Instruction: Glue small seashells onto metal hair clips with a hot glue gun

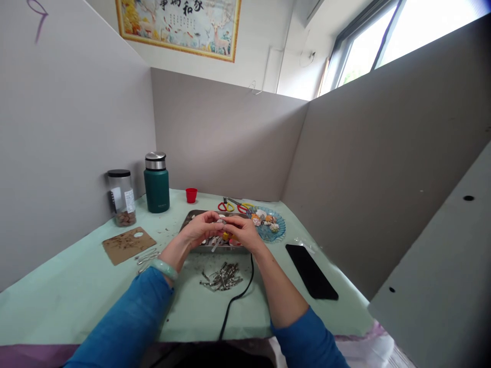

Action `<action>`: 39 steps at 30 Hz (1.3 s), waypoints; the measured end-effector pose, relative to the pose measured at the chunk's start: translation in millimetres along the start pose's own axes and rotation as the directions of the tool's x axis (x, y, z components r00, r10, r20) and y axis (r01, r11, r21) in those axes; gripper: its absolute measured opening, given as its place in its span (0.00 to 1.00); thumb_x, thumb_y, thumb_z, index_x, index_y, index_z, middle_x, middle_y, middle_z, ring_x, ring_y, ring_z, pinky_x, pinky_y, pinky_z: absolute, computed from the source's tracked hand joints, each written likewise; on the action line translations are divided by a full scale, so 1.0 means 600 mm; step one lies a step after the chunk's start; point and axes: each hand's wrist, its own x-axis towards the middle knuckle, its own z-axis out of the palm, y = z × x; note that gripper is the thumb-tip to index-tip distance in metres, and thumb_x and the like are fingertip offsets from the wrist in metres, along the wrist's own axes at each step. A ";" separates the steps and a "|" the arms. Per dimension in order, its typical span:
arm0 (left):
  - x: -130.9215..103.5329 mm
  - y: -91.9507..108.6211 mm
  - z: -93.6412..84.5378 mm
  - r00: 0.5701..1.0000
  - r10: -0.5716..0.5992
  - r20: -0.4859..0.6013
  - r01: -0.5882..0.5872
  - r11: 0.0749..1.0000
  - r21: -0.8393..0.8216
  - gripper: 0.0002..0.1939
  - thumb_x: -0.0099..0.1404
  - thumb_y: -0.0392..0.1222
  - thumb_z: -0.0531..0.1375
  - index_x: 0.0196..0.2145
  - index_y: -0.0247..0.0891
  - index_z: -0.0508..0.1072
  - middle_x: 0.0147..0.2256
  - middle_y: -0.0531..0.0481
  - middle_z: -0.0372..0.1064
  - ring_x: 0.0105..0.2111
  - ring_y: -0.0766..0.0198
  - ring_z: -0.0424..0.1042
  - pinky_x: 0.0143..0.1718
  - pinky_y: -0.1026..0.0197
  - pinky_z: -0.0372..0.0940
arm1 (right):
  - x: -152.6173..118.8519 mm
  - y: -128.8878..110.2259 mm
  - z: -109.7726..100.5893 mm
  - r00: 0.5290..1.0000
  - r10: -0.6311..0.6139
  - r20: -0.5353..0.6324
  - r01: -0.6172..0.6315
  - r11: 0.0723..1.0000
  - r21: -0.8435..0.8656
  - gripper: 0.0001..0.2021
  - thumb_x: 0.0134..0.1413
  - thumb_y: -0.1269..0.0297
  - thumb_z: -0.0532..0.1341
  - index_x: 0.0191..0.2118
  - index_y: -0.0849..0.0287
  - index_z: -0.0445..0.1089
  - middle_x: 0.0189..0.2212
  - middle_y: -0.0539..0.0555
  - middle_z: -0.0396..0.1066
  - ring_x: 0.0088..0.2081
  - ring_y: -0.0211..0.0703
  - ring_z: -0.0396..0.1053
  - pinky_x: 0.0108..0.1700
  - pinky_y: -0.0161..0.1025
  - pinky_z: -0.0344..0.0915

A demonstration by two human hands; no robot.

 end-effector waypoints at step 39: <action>0.003 -0.005 0.005 0.999 -0.010 -0.031 0.008 0.999 -0.045 0.14 0.46 0.31 0.70 0.30 0.32 0.69 0.27 0.50 0.71 0.27 0.66 0.74 0.32 0.65 0.70 | 0.000 0.012 0.000 0.994 0.091 -0.066 -0.085 0.993 0.084 0.15 0.45 0.58 0.64 0.41 0.58 0.76 0.37 0.54 0.75 0.32 0.39 0.69 0.34 0.36 0.66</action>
